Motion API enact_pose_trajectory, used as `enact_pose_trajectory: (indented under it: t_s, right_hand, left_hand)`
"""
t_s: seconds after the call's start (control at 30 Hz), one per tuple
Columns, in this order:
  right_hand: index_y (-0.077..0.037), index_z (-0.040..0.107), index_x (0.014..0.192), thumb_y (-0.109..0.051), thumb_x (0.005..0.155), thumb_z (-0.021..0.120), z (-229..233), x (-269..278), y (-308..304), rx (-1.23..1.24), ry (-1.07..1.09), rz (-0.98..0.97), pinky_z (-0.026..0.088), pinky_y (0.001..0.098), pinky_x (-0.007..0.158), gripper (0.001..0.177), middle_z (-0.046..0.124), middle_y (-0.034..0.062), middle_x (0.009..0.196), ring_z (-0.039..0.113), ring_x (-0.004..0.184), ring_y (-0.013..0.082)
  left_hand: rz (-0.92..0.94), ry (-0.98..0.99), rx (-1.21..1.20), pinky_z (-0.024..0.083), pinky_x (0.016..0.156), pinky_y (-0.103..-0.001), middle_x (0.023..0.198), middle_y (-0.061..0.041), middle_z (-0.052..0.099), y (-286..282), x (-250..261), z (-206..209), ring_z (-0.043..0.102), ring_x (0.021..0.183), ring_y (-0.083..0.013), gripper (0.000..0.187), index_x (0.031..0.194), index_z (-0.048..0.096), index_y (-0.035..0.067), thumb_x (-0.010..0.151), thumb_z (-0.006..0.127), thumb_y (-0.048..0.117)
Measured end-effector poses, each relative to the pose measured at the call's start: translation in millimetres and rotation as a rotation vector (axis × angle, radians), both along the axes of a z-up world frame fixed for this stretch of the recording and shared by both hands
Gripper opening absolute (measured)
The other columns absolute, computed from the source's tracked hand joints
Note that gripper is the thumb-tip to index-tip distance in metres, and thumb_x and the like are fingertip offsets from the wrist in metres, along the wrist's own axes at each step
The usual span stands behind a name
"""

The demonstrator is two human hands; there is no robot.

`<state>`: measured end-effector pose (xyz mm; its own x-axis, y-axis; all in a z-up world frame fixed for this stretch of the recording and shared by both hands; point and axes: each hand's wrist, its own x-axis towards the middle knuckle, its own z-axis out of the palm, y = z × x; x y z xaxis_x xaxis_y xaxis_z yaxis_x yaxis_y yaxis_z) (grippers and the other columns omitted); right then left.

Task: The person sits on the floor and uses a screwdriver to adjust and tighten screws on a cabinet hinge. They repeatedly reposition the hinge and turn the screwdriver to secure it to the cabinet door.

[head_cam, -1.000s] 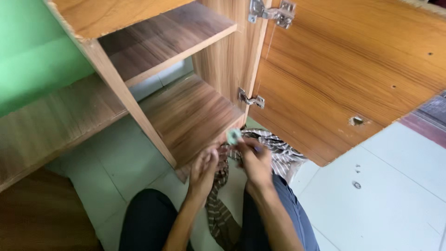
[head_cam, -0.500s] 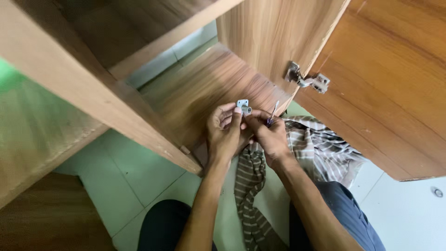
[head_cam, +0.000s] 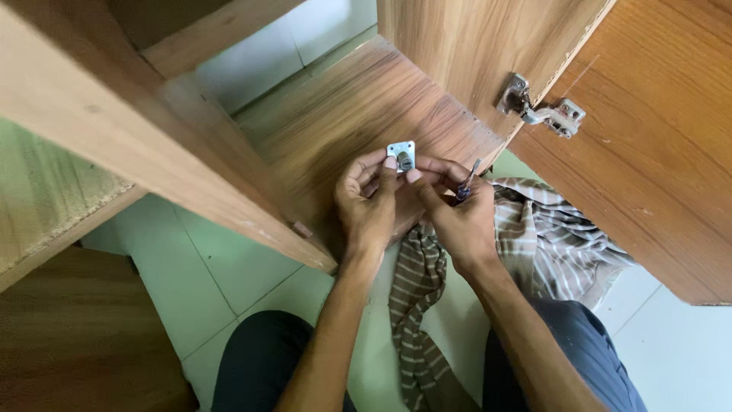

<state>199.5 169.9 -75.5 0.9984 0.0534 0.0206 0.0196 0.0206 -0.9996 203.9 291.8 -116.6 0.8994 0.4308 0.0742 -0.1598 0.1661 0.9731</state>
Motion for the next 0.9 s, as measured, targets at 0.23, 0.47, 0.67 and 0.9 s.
enact_pose_trajectory:
  t_s: [0.23, 0.47, 0.67, 0.9]
  right_hand:
    - [-0.006, 0.078, 0.116, -0.015, 0.093, 0.078, -0.9, 5.4, -6.2, -0.271, -0.273, -0.075, 0.052, 0.0194, 0.063, 0.024, 0.080, 0.0017, 0.091, 0.063, 0.071, 0.0014]
    - [-0.003, 0.076, 0.116, -0.014, 0.099, 0.075, -13.5, 14.8, -10.2, -0.270, -0.266, -0.066, 0.052, 0.0233, 0.068, 0.021, 0.076, 0.0046, 0.085, 0.062, 0.074, 0.0054]
    - [-0.002, 0.070, 0.119, -0.011, 0.099, 0.064, -21.2, 21.7, -15.3, 0.327, 0.152, 0.163, 0.051, 0.0269, 0.059, 0.023, 0.073, 0.0035, 0.088, 0.064, 0.066, 0.0096]
    - [-0.001, 0.067, 0.111, -0.019, 0.101, 0.063, -27.6, 22.7, -26.0, 0.735, 0.374, 0.293, 0.043, 0.0252, 0.056, 0.021, 0.059, -0.0004, 0.075, 0.037, 0.050, 0.0075]
  left_hand:
    - [0.027, 0.028, 0.022, 0.059, 0.082, -0.025, 0.103, -0.008, 0.077, -12.6, -1.6, -1.4, 0.072, 0.093, -0.0093, 0.020, 0.112, 0.070, 0.003, 0.096, 0.070, 0.014]
    - [-0.131, -0.130, -0.071, 0.059, 0.094, -0.027, 0.112, -0.010, 0.075, -4.5, -4.6, 1.9, 0.071, 0.104, -0.0125, 0.023, 0.114, 0.067, 0.001, 0.094, 0.076, 0.005]
    - [-0.149, -0.145, -0.055, 0.059, 0.094, -0.028, 0.115, -0.009, 0.074, -12.6, -13.3, 22.2, 0.070, 0.105, -0.0131, 0.036, 0.122, 0.064, 0.002, 0.090, 0.079, 0.008]
    - [0.030, -0.376, 0.567, 0.059, 0.095, -0.030, 0.123, -0.014, 0.074, -10.7, -28.6, 44.2, 0.072, 0.110, -0.0181, 0.048, 0.133, 0.064, 0.001, 0.091, 0.085, 0.011]
